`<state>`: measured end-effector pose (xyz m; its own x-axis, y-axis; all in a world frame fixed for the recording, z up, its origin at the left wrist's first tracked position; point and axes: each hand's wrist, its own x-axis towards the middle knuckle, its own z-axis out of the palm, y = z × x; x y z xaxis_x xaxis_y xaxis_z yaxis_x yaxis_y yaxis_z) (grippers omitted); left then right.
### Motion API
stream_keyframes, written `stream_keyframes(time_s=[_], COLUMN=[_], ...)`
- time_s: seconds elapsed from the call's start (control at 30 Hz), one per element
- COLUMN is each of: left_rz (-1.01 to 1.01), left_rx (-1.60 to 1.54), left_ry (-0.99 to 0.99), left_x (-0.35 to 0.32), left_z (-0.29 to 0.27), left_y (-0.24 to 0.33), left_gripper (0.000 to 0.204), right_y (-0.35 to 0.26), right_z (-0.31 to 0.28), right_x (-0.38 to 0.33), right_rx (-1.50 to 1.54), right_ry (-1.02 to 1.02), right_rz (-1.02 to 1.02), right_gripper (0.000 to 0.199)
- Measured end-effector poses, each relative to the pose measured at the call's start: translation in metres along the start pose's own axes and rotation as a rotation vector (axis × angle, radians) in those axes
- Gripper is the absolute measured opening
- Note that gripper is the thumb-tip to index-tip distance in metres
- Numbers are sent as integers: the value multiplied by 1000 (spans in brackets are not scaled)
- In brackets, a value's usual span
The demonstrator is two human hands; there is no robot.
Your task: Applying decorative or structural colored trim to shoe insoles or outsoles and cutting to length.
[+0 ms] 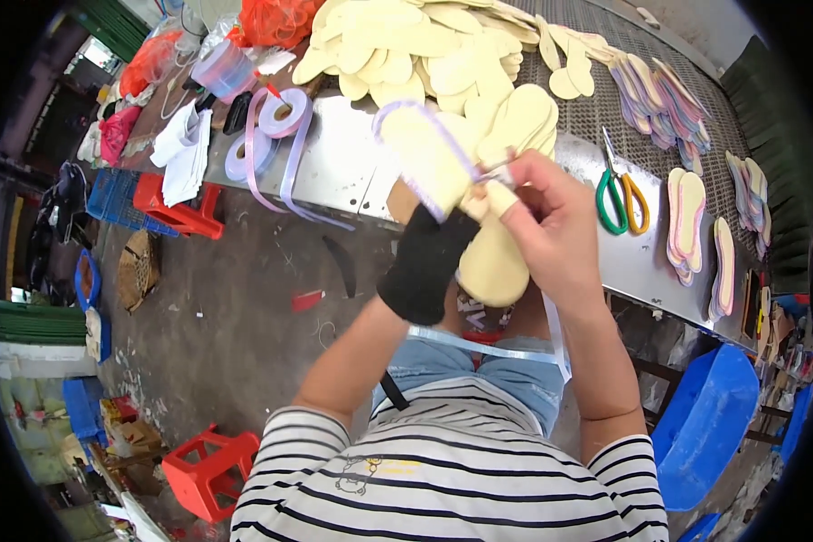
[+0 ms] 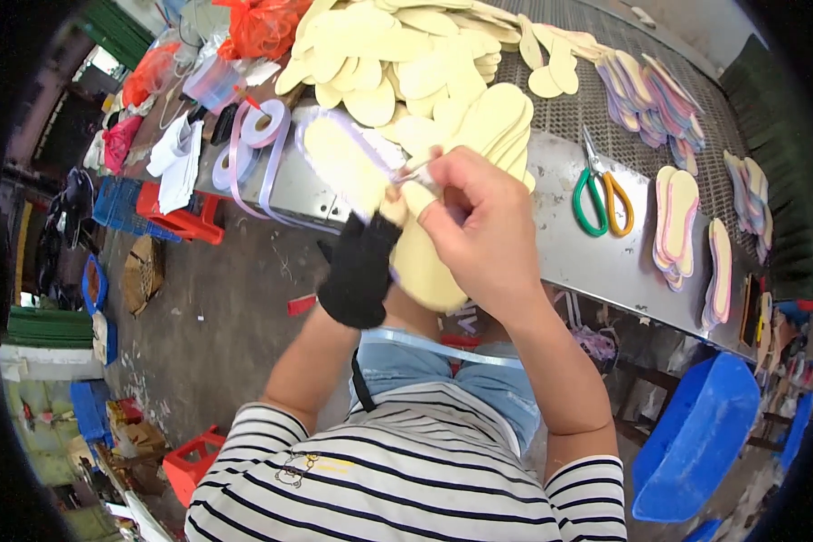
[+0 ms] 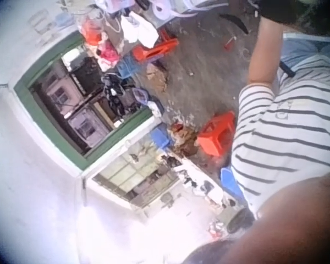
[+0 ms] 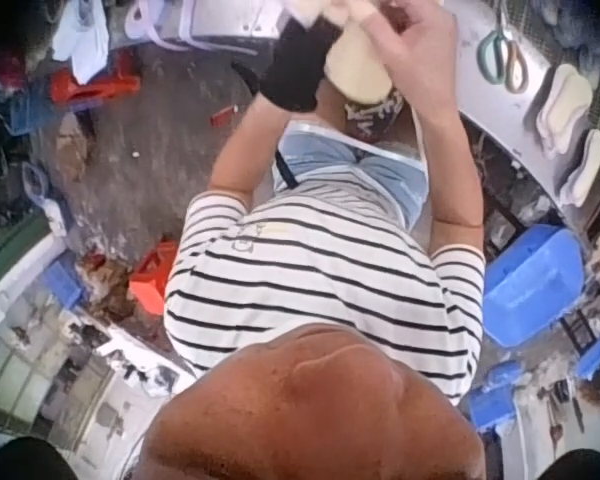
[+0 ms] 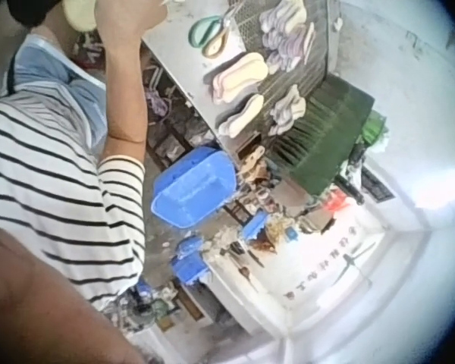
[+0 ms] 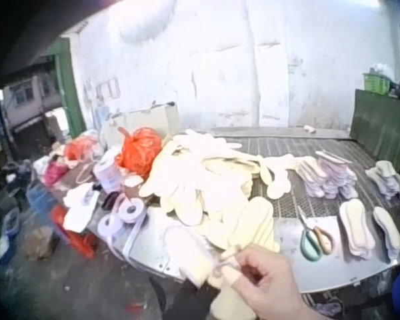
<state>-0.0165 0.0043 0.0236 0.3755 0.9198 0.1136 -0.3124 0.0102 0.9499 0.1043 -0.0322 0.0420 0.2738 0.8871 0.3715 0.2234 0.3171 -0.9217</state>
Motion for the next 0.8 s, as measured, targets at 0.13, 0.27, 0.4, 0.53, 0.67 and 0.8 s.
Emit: stream_keyframes(time_s=[0.13, 0.27, 0.4, 0.53, 0.67, 0.8], left_rz=[-97, 13, 43, 322, 54, -98], left_rx=[-268, -202, -321, -12, -34, 204], left_ry=[110, 118, 149, 210, -66, -196], left_x=[-1, -1, -4, -2, -1, -1], left_z=[-10, -14, -15, -12, -24, -35], left_y=[13, 23, 20, 7, 10, 17], left_gripper=[29, 29, 30, 26, 33, 28], right_y=[-3, -9, -1, -12, 7, 21], right_z=[-9, -7, -3, -7, -13, -24], right_x=[8, -5, -13, -18, -23, -25], right_rx=[156, 297, 407, 335, 320, 312], right_ry=[-130, -30, -70, -150, -184, -344], right_rz=[314, 370, 434, 373, 386, 445], right_gripper=[10, 11, 10, 7, 6, 6])
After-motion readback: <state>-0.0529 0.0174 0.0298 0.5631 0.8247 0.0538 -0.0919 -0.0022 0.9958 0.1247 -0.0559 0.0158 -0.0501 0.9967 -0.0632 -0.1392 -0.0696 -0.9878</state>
